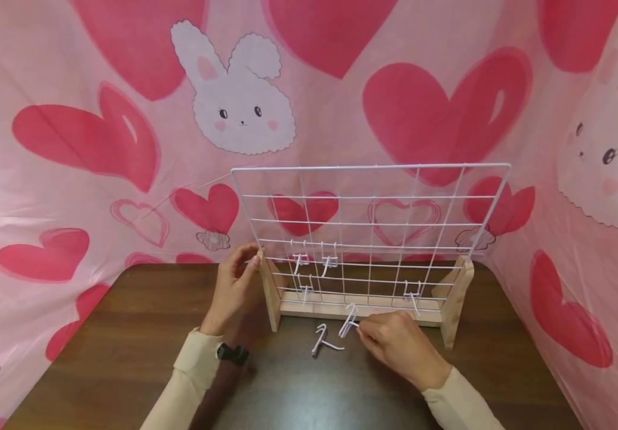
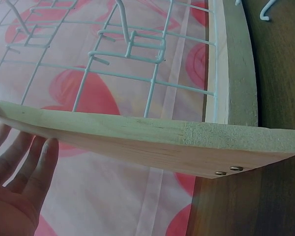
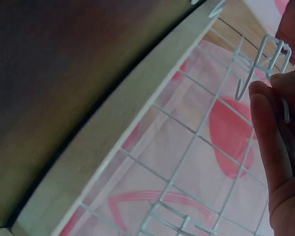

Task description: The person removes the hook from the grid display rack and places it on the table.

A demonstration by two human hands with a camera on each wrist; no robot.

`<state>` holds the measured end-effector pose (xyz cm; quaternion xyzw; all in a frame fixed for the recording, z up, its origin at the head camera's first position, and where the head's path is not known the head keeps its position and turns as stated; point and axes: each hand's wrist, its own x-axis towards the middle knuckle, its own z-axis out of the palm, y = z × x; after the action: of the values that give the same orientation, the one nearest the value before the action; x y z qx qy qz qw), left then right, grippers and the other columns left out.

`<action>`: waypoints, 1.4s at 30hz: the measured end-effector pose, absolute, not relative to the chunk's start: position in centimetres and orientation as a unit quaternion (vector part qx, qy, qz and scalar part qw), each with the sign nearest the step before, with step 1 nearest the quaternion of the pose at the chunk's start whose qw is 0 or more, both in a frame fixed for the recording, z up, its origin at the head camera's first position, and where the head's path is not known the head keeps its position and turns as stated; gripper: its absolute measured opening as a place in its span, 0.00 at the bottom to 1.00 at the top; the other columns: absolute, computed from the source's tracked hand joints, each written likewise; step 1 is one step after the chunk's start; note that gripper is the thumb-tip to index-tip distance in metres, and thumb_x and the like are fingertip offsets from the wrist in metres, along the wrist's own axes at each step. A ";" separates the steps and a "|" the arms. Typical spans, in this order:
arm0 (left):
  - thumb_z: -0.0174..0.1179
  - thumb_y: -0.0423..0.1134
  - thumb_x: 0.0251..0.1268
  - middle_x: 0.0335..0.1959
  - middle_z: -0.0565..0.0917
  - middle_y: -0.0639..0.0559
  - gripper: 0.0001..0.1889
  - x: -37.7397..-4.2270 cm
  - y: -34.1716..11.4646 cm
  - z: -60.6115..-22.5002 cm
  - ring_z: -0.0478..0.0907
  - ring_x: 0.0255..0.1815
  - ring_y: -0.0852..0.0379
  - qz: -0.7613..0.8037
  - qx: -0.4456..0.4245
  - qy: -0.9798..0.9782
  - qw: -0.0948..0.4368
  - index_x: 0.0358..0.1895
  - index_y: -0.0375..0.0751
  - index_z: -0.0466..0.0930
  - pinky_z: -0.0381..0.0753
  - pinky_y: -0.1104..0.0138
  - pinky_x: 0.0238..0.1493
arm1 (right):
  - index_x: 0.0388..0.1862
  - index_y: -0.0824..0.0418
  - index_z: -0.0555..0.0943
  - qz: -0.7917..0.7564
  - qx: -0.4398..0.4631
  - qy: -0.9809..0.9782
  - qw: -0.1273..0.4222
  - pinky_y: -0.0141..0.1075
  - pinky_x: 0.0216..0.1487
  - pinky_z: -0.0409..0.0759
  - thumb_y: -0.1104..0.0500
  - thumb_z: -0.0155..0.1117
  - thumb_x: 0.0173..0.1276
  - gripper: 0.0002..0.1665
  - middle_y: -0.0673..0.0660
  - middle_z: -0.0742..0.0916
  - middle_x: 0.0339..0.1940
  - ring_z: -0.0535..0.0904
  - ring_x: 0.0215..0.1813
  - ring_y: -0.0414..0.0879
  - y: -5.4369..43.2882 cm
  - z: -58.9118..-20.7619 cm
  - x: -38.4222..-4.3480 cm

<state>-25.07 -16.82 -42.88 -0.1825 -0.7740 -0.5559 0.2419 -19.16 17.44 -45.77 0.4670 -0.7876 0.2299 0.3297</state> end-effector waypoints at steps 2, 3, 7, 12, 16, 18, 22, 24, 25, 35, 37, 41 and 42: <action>0.60 0.32 0.75 0.49 0.88 0.33 0.12 -25.1 -16.8 -42.9 0.83 0.48 0.59 -0.556 -0.183 -0.774 0.241 0.56 0.33 0.82 0.84 0.73 0.46 | 0.17 0.48 0.71 0.227 0.468 -0.791 0.323 0.18 0.24 0.62 0.61 0.66 0.72 0.23 0.37 0.72 0.16 0.62 0.24 0.23 17.5 -46.1 -19.3; 0.60 0.32 0.75 0.49 0.88 0.33 0.12 -25.1 -16.8 -42.8 0.83 0.48 0.59 -0.556 -0.184 -0.774 0.242 0.56 0.32 0.82 0.83 0.74 0.46 | 0.17 0.48 0.70 0.223 0.467 -0.794 0.318 0.18 0.24 0.62 0.63 0.70 0.65 0.23 0.37 0.73 0.16 0.62 0.23 0.23 17.5 -46.3 -19.4; 0.60 0.31 0.75 0.50 0.88 0.30 0.12 -25.1 -16.8 -42.8 0.83 0.49 0.60 -0.557 -0.184 -0.773 0.243 0.56 0.32 0.82 0.83 0.75 0.47 | 0.16 0.47 0.69 0.220 0.465 -0.803 0.300 0.19 0.23 0.61 0.69 0.77 0.45 0.25 0.37 0.73 0.15 0.61 0.23 0.23 17.4 -46.8 -19.5; 0.61 0.32 0.75 0.49 0.88 0.33 0.11 -25.2 -16.7 -42.8 0.83 0.48 0.60 -0.555 -0.183 -0.775 0.243 0.56 0.33 0.83 0.84 0.74 0.47 | 0.16 0.47 0.69 0.200 0.462 -0.818 0.278 0.21 0.23 0.61 0.68 0.79 0.45 0.26 0.36 0.72 0.14 0.61 0.23 0.24 17.2 -47.3 -19.6; 0.60 0.31 0.75 0.48 0.89 0.36 0.11 -25.3 -16.7 -42.8 0.84 0.47 0.56 -0.553 -0.187 -0.773 0.247 0.55 0.33 0.83 0.85 0.73 0.46 | 0.15 0.46 0.68 0.176 0.460 -0.829 0.264 0.23 0.23 0.62 0.67 0.79 0.46 0.27 0.36 0.72 0.13 0.63 0.22 0.25 17.2 -47.7 -19.7; 0.60 0.31 0.75 0.48 0.89 0.34 0.11 -25.3 -16.6 -42.8 0.84 0.47 0.55 -0.554 -0.189 -0.772 0.247 0.56 0.33 0.83 0.84 0.74 0.46 | 0.15 0.46 0.69 0.172 0.459 -0.832 0.261 0.23 0.22 0.62 0.67 0.79 0.46 0.27 0.36 0.73 0.13 0.64 0.21 0.25 17.1 -47.9 -19.8; 0.60 0.32 0.75 0.49 0.88 0.33 0.11 -25.2 -16.6 -42.7 0.83 0.47 0.56 -0.555 -0.189 -0.772 0.244 0.56 0.33 0.83 0.85 0.71 0.46 | 0.14 0.45 0.69 0.164 0.455 -0.837 0.255 0.23 0.22 0.61 0.67 0.79 0.43 0.27 0.36 0.72 0.12 0.64 0.21 0.24 17.2 -48.2 -19.9; 0.60 0.32 0.76 0.49 0.89 0.34 0.11 -25.1 -16.6 -42.6 0.83 0.47 0.57 -0.555 -0.188 -0.773 0.243 0.56 0.33 0.83 0.85 0.70 0.47 | 0.13 0.45 0.68 0.159 0.451 -0.843 0.247 0.23 0.22 0.60 0.67 0.79 0.43 0.27 0.36 0.71 0.11 0.63 0.21 0.25 17.1 -48.2 -19.9; 0.60 0.32 0.76 0.49 0.89 0.34 0.11 -25.0 -16.6 -42.6 0.83 0.47 0.58 -0.555 -0.187 -0.774 0.243 0.56 0.33 0.83 0.85 0.70 0.46 | 0.13 0.45 0.69 0.156 0.448 -0.846 0.243 0.23 0.22 0.60 0.67 0.79 0.44 0.27 0.36 0.71 0.11 0.63 0.21 0.25 17.1 -48.2 -20.0; 0.61 0.32 0.75 0.48 0.89 0.36 0.12 -25.1 -16.7 -42.7 0.84 0.47 0.55 -0.555 -0.183 -0.775 0.243 0.56 0.33 0.83 0.85 0.73 0.47 | 0.13 0.45 0.71 0.118 0.408 -0.879 0.216 0.30 0.21 0.63 0.65 0.80 0.46 0.25 0.37 0.73 0.11 0.66 0.19 0.30 17.0 -48.2 -20.2; 0.60 0.32 0.76 0.48 0.89 0.36 0.11 -25.1 -16.7 -42.8 0.84 0.47 0.55 -0.555 -0.185 -0.774 0.245 0.56 0.33 0.83 0.85 0.71 0.47 | 0.13 0.43 0.71 0.107 0.395 -0.886 0.218 0.32 0.21 0.61 0.62 0.81 0.46 0.25 0.37 0.74 0.11 0.67 0.18 0.31 17.0 -48.2 -20.2; 0.60 0.32 0.76 0.47 0.89 0.38 0.12 -25.1 -16.7 -42.8 0.84 0.46 0.59 -0.558 -0.185 -0.771 0.244 0.56 0.32 0.83 0.86 0.70 0.47 | 0.13 0.42 0.71 0.086 0.374 -0.897 0.219 0.34 0.20 0.57 0.59 0.81 0.46 0.25 0.38 0.74 0.10 0.68 0.17 0.34 17.1 -48.3 -20.2; 0.60 0.31 0.76 0.47 0.89 0.38 0.12 -25.1 -16.7 -42.8 0.84 0.46 0.60 -0.559 -0.186 -0.770 0.244 0.56 0.32 0.83 0.86 0.70 0.47 | 0.13 0.42 0.72 0.085 0.371 -0.899 0.217 0.34 0.20 0.57 0.59 0.81 0.46 0.25 0.38 0.75 0.10 0.68 0.17 0.35 17.1 -48.3 -20.2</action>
<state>-25.09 -16.68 -42.78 -0.1856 -0.7703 -0.5591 0.2441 -20.15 17.09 -48.26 0.3709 -0.8989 0.0845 0.2174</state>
